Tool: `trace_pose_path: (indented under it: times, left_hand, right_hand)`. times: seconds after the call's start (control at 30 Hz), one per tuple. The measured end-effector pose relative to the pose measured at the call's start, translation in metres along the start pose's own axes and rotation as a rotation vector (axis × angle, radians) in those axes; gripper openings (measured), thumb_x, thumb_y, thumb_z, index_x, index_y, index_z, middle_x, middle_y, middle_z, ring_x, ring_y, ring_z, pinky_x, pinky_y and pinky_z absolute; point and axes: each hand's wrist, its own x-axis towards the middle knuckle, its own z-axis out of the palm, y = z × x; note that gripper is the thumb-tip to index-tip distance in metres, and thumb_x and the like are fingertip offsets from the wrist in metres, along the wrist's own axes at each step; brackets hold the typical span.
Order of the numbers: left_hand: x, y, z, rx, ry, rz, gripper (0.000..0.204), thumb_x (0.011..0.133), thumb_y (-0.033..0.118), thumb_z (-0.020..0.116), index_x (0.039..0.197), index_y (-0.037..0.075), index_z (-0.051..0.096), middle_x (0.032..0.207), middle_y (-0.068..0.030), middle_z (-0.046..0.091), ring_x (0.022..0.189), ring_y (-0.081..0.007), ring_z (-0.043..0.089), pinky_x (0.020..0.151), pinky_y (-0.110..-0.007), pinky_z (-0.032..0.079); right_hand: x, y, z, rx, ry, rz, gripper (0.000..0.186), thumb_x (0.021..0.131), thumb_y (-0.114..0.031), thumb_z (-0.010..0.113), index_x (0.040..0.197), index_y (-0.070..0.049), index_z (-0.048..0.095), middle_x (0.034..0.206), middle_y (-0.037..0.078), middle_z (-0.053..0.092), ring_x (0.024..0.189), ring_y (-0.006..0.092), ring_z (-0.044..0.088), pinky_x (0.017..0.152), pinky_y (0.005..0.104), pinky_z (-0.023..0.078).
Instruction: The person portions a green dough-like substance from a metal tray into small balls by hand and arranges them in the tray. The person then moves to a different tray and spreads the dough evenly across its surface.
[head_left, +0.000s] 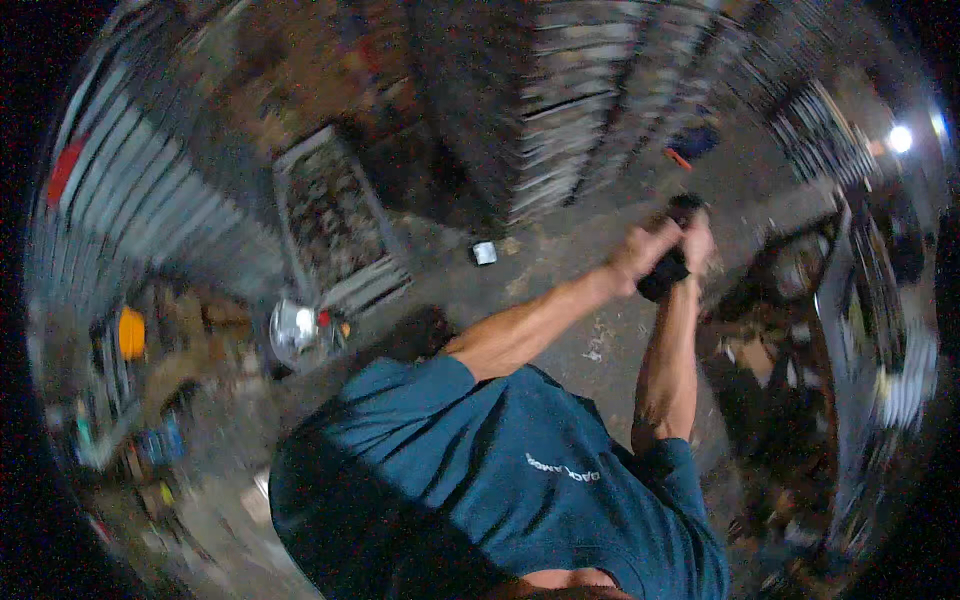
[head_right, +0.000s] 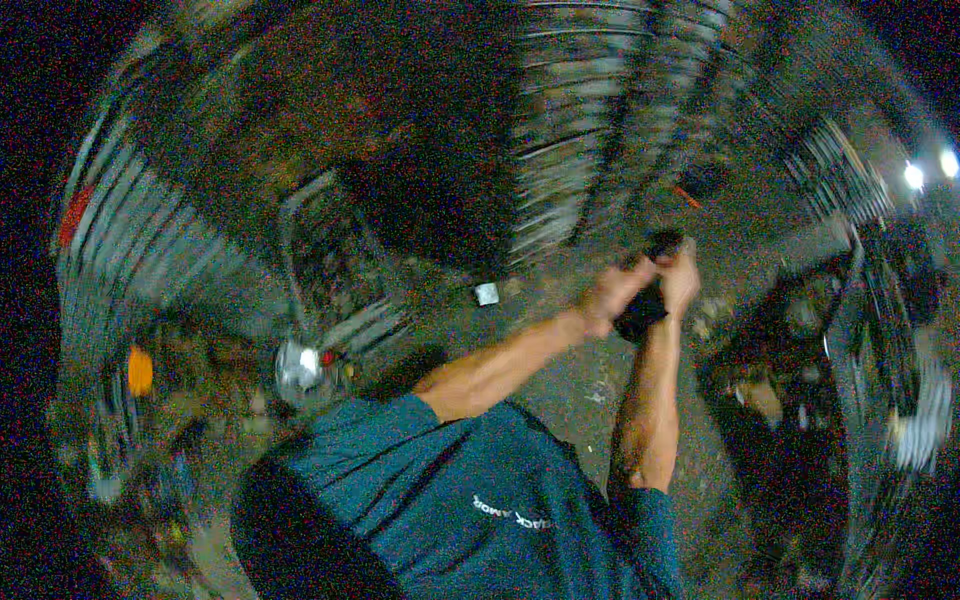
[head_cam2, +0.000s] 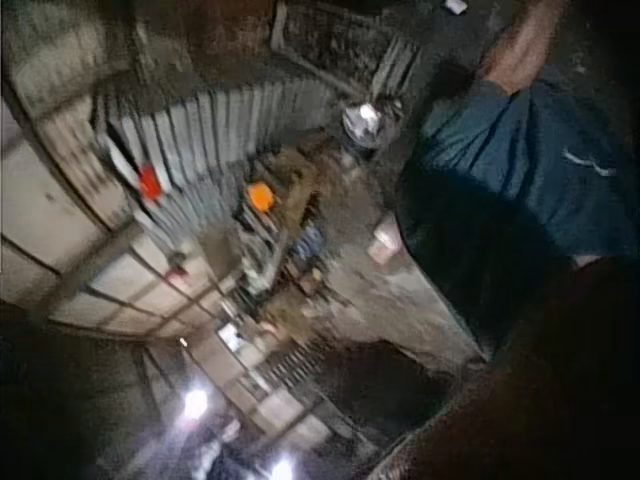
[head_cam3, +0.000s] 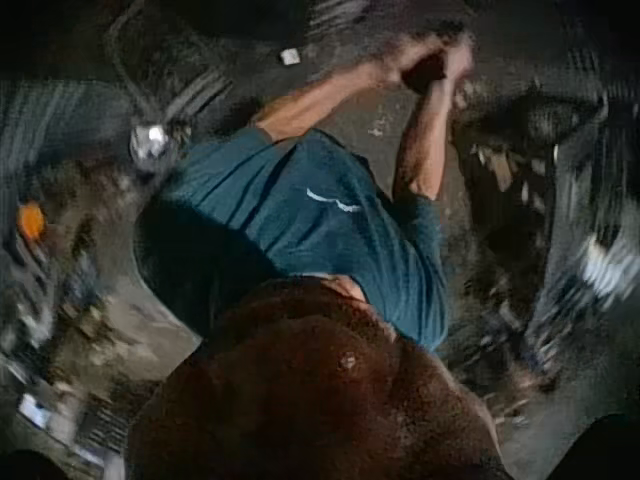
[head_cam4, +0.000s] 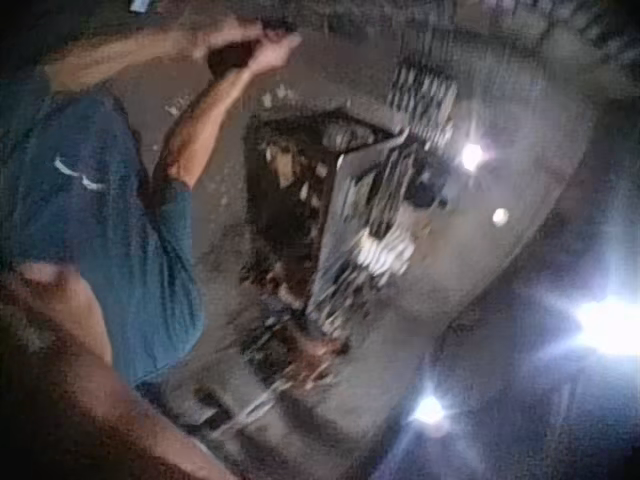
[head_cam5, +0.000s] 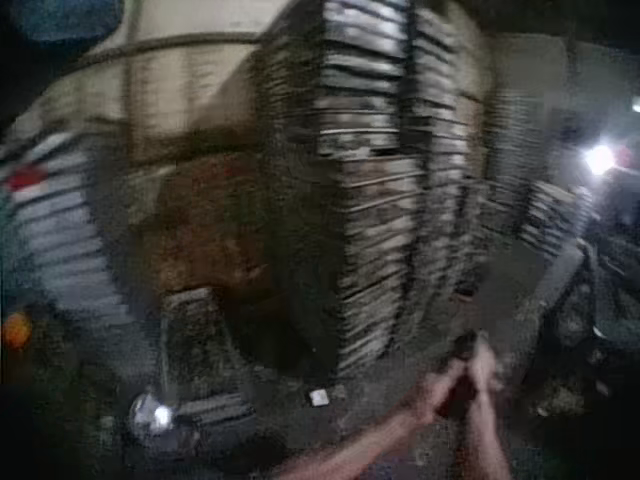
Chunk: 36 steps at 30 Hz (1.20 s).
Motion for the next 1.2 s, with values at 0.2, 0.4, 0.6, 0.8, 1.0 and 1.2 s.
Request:
trace_pose_path:
  times: [0.2, 0.4, 0.6, 0.8, 1.0, 1.2]
  left_hand:
    - [0.005, -0.014, -0.056, 0.158, 0.261, 0.47, 0.04, 0.095, 0.021, 0.059, 0.132, 0.005, 0.058, 0.144, -0.0213, 0.045, 0.127, -0.03, 0.05, 0.101, -0.036, 0.043]
    - [-0.051, 0.018, -0.235, 0.214, 0.676, 0.07, 0.037, 0.09, 0.026, 0.06, 0.122, 0.007, 0.065, 0.108, -0.0165, 0.07, 0.097, -0.0252, 0.065, 0.086, -0.039, 0.051]
    - [-0.132, 0.035, -0.321, -0.129, 1.004, 0.283, 0.042, 0.095, 0.037, 0.06, 0.117, 0.002, 0.063, 0.118, -0.0083, 0.065, 0.102, -0.0224, 0.063, 0.089, -0.039, 0.051]
    - [-0.206, 0.013, -0.329, -0.916, 0.543, 0.004, 0.047, 0.091, 0.043, 0.065, 0.124, 0.009, 0.061, 0.119, -0.0072, 0.066, 0.106, -0.0271, 0.063, 0.099, -0.044, 0.048]
    - [-0.287, 0.055, -0.49, 0.583, 1.347, -0.175, 0.065, 0.096, 0.047, 0.054, 0.138, -0.003, 0.048, 0.139, -0.0241, 0.052, 0.131, -0.037, 0.047, 0.108, -0.041, 0.036]
    - [-0.314, 0.01, -0.665, 1.24, 1.042, -0.568, 0.059, 0.094, 0.047, 0.056, 0.144, 0.02, 0.044, 0.153, -0.0188, 0.033, 0.142, -0.0406, 0.027, 0.112, -0.051, 0.032]
  right_hand:
    - [0.003, 0.094, 0.036, -0.645, -0.509, -0.398, 0.027, 0.098, -0.02, 0.047, 0.117, -0.007, 0.061, 0.101, 0.012, 0.065, 0.089, 0.0235, 0.064, 0.075, 0.0356, 0.052]
    - [-0.145, 0.09, 0.155, -0.962, -1.065, -0.394, 0.066, 0.078, 0.001, 0.067, 0.14, -0.004, 0.046, 0.148, 0.017, 0.044, 0.129, 0.0382, 0.049, 0.105, 0.0435, 0.042]
    - [-0.229, 0.076, 0.243, -0.777, -1.217, -0.636, 0.069, 0.092, -0.037, 0.061, 0.153, -0.024, 0.031, 0.162, 0.014, 0.016, 0.148, 0.0423, 0.009, 0.116, 0.0612, 0.006]
    - [-0.148, 0.225, 0.208, -1.244, -1.087, -0.043, 0.1, 0.078, -0.054, 0.072, 0.156, -0.028, 0.016, 0.163, 0.016, 0.005, 0.148, 0.0448, 0.005, 0.111, 0.0704, 0.008]
    - [-0.174, 0.32, -0.124, -1.922, -1.345, 0.384, 0.057, 0.08, -0.049, 0.073, 0.118, -0.009, 0.063, 0.109, 0.012, 0.071, 0.1, 0.0261, 0.067, 0.086, 0.0462, 0.052]
    - [-0.328, 0.296, -0.259, -0.753, -0.613, 0.994, 0.05, 0.089, -0.044, 0.065, 0.12, -0.005, 0.061, 0.101, 0.012, 0.071, 0.09, 0.0219, 0.068, 0.068, 0.0396, 0.053]
